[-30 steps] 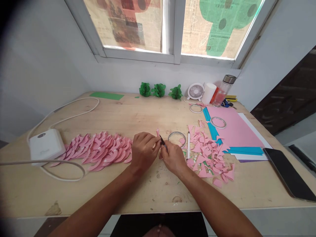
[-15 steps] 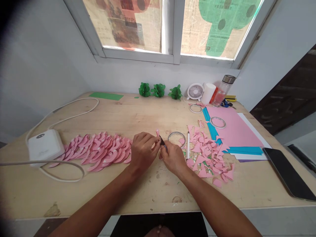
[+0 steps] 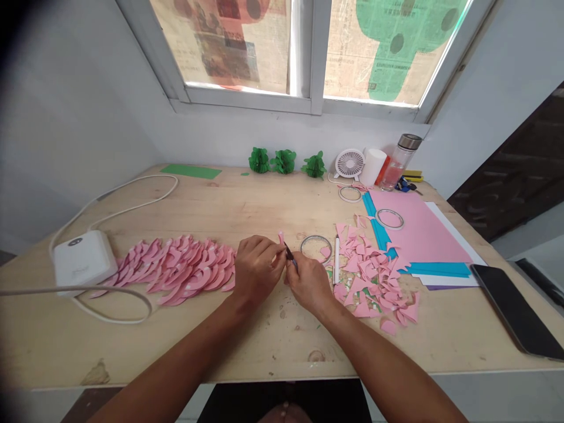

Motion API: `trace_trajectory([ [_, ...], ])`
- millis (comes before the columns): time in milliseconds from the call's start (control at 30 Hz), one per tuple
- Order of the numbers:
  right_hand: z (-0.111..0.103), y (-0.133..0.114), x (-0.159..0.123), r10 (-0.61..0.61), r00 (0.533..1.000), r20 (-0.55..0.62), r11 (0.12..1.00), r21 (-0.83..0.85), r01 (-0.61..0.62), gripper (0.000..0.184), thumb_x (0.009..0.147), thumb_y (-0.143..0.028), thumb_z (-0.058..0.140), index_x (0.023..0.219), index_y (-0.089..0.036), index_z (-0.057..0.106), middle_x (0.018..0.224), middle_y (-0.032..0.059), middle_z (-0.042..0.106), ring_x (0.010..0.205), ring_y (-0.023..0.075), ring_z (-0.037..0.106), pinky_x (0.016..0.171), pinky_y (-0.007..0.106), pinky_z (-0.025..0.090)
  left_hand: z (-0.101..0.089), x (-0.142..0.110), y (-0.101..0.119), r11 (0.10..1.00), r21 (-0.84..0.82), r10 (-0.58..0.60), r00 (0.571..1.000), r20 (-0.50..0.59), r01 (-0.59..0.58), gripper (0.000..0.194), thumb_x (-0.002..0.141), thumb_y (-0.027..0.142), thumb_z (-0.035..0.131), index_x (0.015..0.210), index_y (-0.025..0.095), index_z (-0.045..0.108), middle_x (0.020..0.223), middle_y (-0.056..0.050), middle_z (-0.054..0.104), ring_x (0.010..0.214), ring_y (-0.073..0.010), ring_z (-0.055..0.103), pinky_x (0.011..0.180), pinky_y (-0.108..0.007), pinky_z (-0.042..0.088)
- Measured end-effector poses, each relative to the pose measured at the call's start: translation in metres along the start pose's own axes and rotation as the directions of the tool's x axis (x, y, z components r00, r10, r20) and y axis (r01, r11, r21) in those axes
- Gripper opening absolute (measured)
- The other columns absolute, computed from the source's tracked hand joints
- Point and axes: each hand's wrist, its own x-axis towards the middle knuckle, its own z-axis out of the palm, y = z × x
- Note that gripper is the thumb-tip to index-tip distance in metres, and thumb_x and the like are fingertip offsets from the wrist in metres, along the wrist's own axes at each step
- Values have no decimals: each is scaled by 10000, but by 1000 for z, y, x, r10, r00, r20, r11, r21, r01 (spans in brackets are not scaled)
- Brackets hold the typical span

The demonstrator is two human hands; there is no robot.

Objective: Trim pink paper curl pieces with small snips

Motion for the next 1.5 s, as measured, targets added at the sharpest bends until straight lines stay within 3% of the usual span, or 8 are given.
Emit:
trace_trajectory([
  [333,-1,-1,-1,6,999,37,996,89,-9,190,854,-226,383,784,-199,558,622,0,638,580,146,565,551,230,325,1,-1,-1,997,-47,-53,998,16,54,119,746,127,534,678,181,615,611,-34,600,666,-184,517,658,-330,369],
  [800,-1,1,0,0,1000,-6,1000,31,1,177,829,-200,391,770,-186,557,648,10,635,580,138,535,532,222,294,-2,-1,1,988,-111,-97,992,75,105,102,760,182,539,729,173,636,650,-33,625,700,-189,535,686,-332,379],
  [1200,-3,-4,-1,47,999,19,999,17,-47,193,844,-234,401,769,-181,571,624,8,633,574,135,547,521,216,295,2,-2,-2,992,-81,-91,995,42,94,114,755,152,542,676,178,620,623,-30,615,677,-183,524,663,-324,371],
  [1500,-1,-1,-1,33,999,25,994,101,-35,192,843,-233,400,747,-191,561,604,-6,643,567,135,575,536,215,333,5,-2,-3,981,-137,-135,991,23,137,123,720,107,545,647,184,609,617,-19,621,679,-181,533,671,-321,381],
])
